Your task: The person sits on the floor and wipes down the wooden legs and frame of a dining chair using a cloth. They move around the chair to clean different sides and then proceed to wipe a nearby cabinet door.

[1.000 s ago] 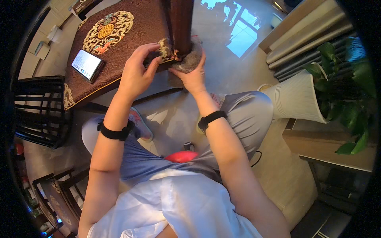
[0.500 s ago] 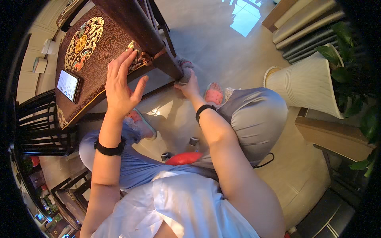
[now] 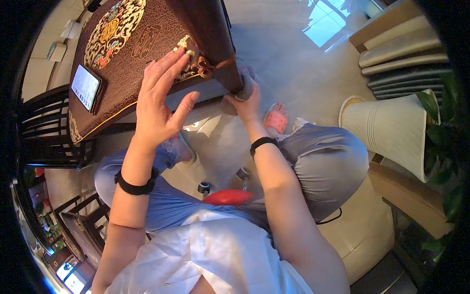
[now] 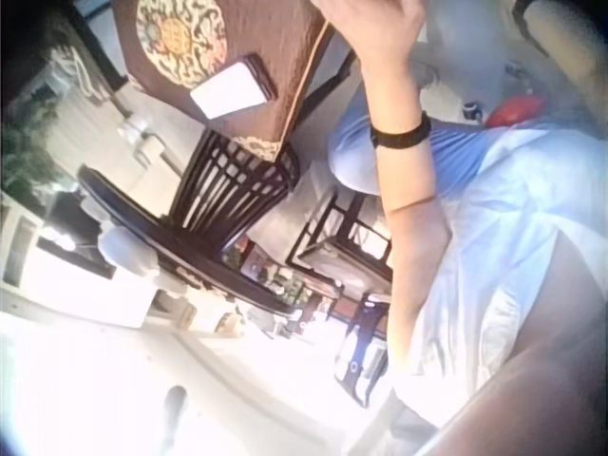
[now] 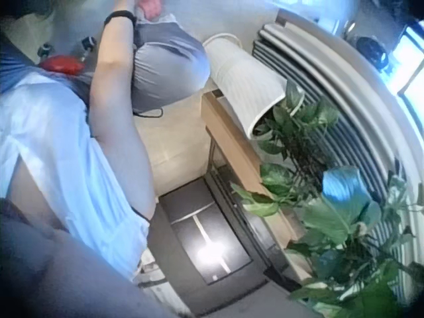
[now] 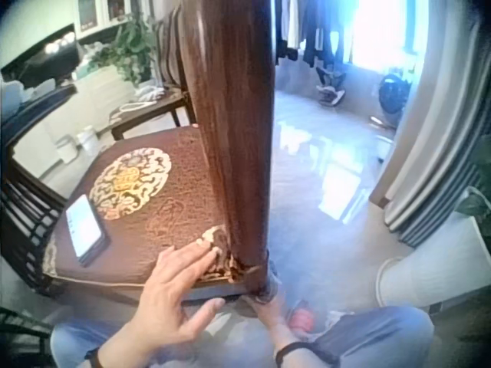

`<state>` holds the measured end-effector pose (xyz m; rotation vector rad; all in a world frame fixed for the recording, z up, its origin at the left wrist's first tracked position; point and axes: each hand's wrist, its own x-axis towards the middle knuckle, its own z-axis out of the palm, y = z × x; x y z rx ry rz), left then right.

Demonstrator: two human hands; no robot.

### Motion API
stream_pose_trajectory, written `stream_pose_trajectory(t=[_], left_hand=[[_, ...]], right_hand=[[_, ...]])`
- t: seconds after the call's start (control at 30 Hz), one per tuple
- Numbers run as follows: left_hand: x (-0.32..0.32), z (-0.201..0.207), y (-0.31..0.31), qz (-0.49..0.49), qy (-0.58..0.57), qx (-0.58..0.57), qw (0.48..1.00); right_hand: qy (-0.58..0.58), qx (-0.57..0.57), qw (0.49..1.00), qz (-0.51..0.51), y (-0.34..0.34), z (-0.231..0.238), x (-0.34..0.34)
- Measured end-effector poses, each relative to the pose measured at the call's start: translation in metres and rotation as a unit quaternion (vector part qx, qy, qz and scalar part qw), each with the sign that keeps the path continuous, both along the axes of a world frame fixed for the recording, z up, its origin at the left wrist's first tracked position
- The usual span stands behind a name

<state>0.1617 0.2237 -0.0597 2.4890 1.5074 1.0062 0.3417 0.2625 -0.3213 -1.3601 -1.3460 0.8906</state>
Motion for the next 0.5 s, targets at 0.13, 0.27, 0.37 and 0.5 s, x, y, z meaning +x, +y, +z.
stream_pose_trajectory(t=[0.13, 0.27, 0.37, 0.5], left_hand=[[-0.003, -0.005, 0.001, -0.01, -0.012, 0.018, 1.0], [0.0, -0.008, 0.003, -0.022, -0.021, 0.041, 0.999], [-0.005, -0.008, 0.0, -0.029, -0.026, 0.04, 0.998], [-0.022, -0.008, 0.003, -0.072, -0.136, -0.031, 0.988]], right_hand=[[-0.066, -0.072, 0.995, -0.021, -0.008, -0.04, 0.002], [-0.22, -0.154, 0.963, 0.01, -0.014, -0.054, 0.014], [-0.306, -0.263, 0.914, 0.047, -0.011, -0.018, 0.016], [-0.433, -0.267, 0.845, 0.164, -0.039, 0.053, -0.008]])
